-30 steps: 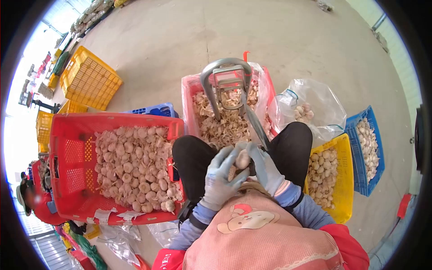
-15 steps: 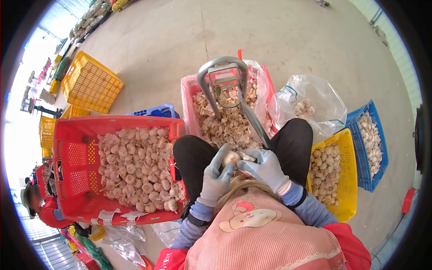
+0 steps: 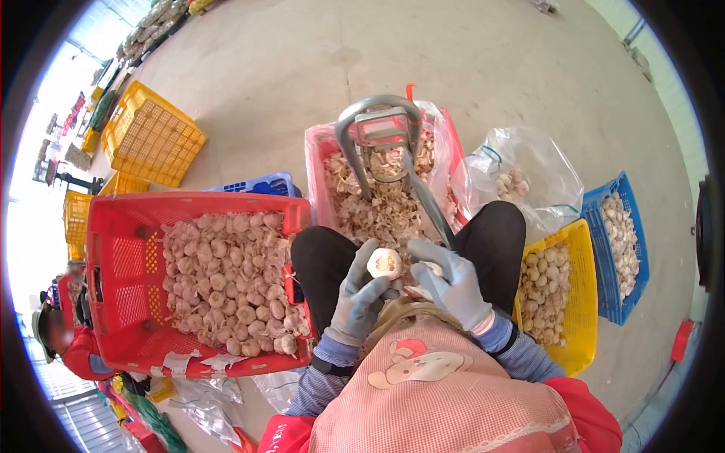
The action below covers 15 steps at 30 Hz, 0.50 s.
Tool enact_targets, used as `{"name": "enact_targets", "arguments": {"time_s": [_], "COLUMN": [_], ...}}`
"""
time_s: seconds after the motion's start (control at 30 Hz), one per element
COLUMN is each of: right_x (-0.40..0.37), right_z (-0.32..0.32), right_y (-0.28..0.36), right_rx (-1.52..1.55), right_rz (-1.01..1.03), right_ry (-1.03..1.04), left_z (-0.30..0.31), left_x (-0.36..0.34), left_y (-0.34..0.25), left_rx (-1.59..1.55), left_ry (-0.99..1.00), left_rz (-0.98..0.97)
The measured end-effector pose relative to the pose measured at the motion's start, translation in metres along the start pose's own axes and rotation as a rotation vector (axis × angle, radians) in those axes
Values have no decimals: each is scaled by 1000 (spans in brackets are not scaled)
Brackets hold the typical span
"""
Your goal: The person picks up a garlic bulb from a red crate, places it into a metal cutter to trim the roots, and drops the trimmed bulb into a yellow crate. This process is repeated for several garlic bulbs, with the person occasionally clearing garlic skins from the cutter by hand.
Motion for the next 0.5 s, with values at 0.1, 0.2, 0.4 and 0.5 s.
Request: {"name": "enact_targets", "arguments": {"time_s": [0.1,0.2,0.4,0.5], "right_x": [18,52,52,41], "right_z": [18,14,25,27], "right_y": [10,1,-16,-9], "right_rx": [-194,-715,-477,-162], "right_rz": [187,251,-46,-187], "right_ry": [-341,-262,-30,68], "left_z": [4,2,-12,-17], "left_x": [11,31,65,78], "left_y": [-6,-12,-24,-26], "left_rx": [71,135,238,251], "left_ry": [18,33,-33,-25], "left_rz": [-27,-30,-7,-20]}}
Point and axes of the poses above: each hand's wrist, its own x-axis towards the middle knuckle, its own z-axis out of the back of the hand, y = z × x, the point moved 4 cm from there along x, towards the middle knuckle, and after that the axes turned 11 degrees about -x, right-handed, at the moved point
